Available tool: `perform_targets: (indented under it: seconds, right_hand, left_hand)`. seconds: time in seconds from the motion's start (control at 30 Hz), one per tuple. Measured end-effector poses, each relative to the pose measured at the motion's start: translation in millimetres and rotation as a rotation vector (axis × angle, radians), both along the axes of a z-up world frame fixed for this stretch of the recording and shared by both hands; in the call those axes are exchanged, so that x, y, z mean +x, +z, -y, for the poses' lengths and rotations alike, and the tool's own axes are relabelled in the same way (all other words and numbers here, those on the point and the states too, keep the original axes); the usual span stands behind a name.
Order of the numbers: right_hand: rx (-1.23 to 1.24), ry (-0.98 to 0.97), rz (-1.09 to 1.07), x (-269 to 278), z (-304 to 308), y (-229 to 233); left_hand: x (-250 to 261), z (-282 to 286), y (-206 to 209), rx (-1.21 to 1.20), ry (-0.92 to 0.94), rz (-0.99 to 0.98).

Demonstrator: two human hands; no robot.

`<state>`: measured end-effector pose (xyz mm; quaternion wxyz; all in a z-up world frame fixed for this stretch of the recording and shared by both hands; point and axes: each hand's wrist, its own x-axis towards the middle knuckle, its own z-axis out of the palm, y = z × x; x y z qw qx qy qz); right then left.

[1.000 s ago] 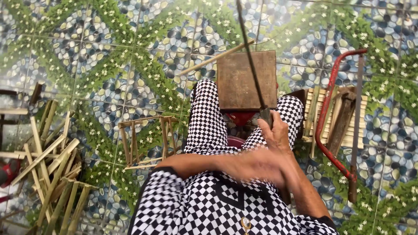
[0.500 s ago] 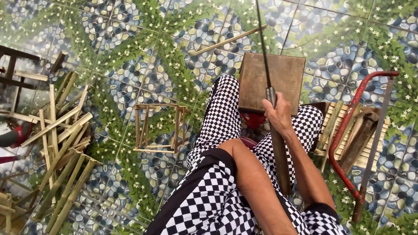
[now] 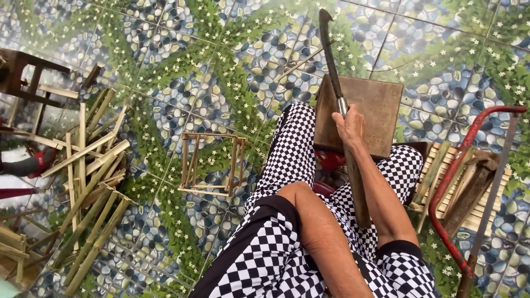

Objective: Shaping and cutting bamboo strips using a large knife and a bow saw on a wooden block while sitting on the floor.

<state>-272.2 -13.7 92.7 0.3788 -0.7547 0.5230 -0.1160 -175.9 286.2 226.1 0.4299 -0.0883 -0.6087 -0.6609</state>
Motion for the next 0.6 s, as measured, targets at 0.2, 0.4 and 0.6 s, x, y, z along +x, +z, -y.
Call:
perform_targets:
  seconds: [0.2, 0.4, 0.6]
  right_hand:
    - [0.025, -0.100, 0.029, 8, 4, -21]
    - [0.074, -0.144, 0.021, 11, -10, 2]
    - [0.045, -0.149, -0.108, 21, -3, -25]
  left_hand:
    - [8, -27, 2, 0.003, 0.024, 0.026]
    - [-1, -34, 3, 0.015, -0.020, 0.025]
    - [5, -44, 2, 0.025, -0.064, 0.038]
